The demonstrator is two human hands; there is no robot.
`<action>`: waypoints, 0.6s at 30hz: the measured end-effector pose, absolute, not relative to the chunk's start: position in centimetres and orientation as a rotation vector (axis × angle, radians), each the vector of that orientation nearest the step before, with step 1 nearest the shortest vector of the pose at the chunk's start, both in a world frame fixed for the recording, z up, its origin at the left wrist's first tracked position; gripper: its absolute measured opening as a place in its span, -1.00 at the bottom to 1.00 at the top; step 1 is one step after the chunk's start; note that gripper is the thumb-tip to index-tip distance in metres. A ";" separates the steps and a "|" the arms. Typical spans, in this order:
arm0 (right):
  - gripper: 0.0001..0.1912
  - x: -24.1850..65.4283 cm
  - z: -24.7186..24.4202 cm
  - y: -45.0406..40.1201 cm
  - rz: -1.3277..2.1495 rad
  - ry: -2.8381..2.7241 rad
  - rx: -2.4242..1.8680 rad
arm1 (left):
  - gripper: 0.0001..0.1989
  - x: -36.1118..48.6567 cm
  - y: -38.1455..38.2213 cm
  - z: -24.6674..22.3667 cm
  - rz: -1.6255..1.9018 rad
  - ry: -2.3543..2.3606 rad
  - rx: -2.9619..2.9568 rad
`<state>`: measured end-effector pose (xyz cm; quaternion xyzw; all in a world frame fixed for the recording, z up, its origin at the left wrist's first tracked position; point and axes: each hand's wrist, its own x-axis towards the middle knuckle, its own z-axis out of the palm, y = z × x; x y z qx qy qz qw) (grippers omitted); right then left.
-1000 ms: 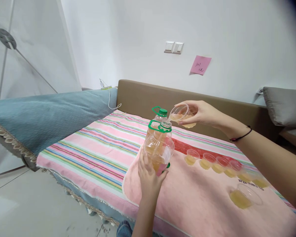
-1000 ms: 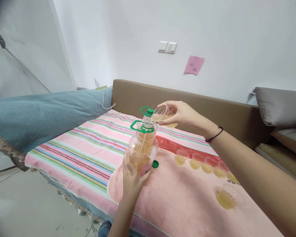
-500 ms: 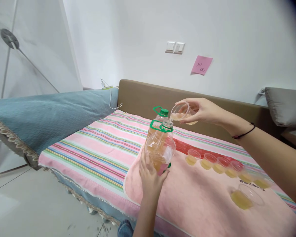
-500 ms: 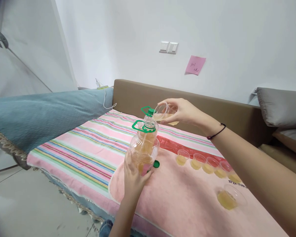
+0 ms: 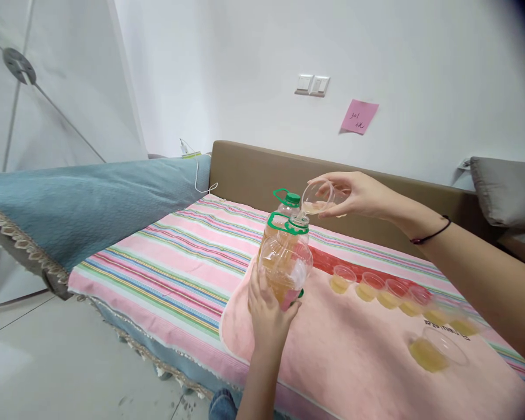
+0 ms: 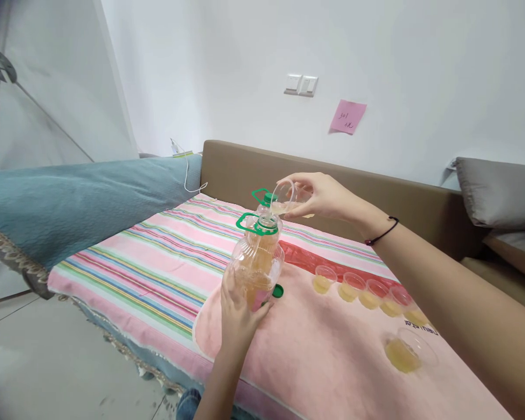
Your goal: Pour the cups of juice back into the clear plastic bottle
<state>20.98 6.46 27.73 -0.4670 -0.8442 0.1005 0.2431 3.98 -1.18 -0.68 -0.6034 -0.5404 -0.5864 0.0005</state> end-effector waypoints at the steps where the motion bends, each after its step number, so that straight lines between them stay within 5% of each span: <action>1: -0.32 20.9 27.7 6.4 0.257 -2.314 -1.275 | 0.15 4.0 -1.2 -0.7 -1.841 -1.700 -1.897; 18: -0.40 19.9 27.9 6.3 0.118 -2.388 -1.155 | 0.22 4.1 -1.0 -0.8 -1.846 -1.682 -1.868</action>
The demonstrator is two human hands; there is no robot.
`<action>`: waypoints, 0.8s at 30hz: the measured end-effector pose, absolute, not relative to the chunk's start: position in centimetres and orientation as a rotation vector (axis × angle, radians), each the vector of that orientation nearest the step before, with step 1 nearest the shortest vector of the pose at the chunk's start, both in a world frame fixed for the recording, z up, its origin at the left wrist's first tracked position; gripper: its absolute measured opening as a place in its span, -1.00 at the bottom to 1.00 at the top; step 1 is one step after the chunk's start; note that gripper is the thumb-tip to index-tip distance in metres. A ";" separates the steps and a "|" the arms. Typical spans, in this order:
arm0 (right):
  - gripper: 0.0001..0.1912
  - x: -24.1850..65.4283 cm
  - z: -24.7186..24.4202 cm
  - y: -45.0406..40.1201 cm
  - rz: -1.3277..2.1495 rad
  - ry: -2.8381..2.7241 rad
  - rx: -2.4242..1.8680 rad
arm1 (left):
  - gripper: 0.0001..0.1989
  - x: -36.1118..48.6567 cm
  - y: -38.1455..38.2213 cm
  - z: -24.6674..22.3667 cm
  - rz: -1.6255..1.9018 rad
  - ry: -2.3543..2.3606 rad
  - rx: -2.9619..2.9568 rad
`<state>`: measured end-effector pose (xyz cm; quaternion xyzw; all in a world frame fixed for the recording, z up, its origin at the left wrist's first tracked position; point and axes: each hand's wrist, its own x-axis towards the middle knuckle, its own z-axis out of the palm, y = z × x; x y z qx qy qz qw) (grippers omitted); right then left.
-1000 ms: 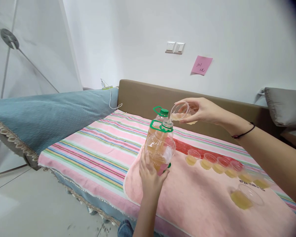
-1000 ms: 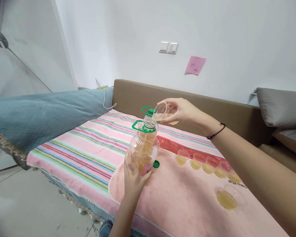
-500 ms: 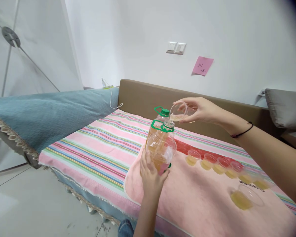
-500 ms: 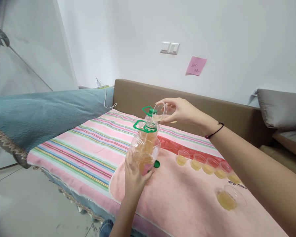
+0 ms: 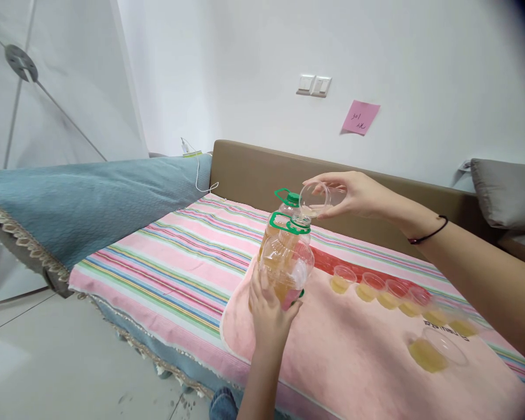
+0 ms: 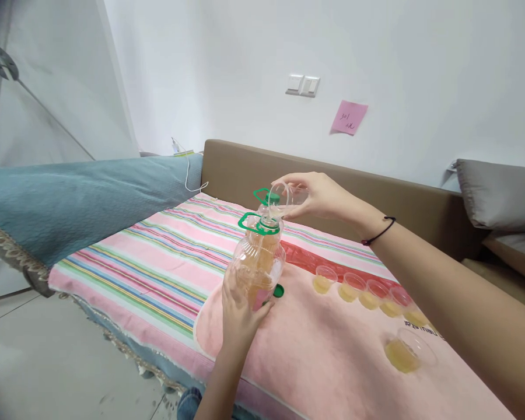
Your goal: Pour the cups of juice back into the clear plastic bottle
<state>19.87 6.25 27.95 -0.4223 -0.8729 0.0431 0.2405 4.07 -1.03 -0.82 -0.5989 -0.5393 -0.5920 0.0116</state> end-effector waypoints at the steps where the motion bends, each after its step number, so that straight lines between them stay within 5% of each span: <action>1: -0.41 19.7 28.0 6.2 0.116 -2.395 -1.148 | 0.22 4.1 -1.0 -0.8 -1.845 -1.684 -1.870; 18: -0.43 19.1 28.0 5.8 0.037 -2.448 -1.053 | 0.21 3.8 -1.0 -1.0 -1.800 -1.686 -1.897; 24: -0.54 18.6 27.9 6.3 -0.396 -2.605 -0.840 | 0.20 4.0 -1.2 -0.7 -1.841 -1.676 -1.890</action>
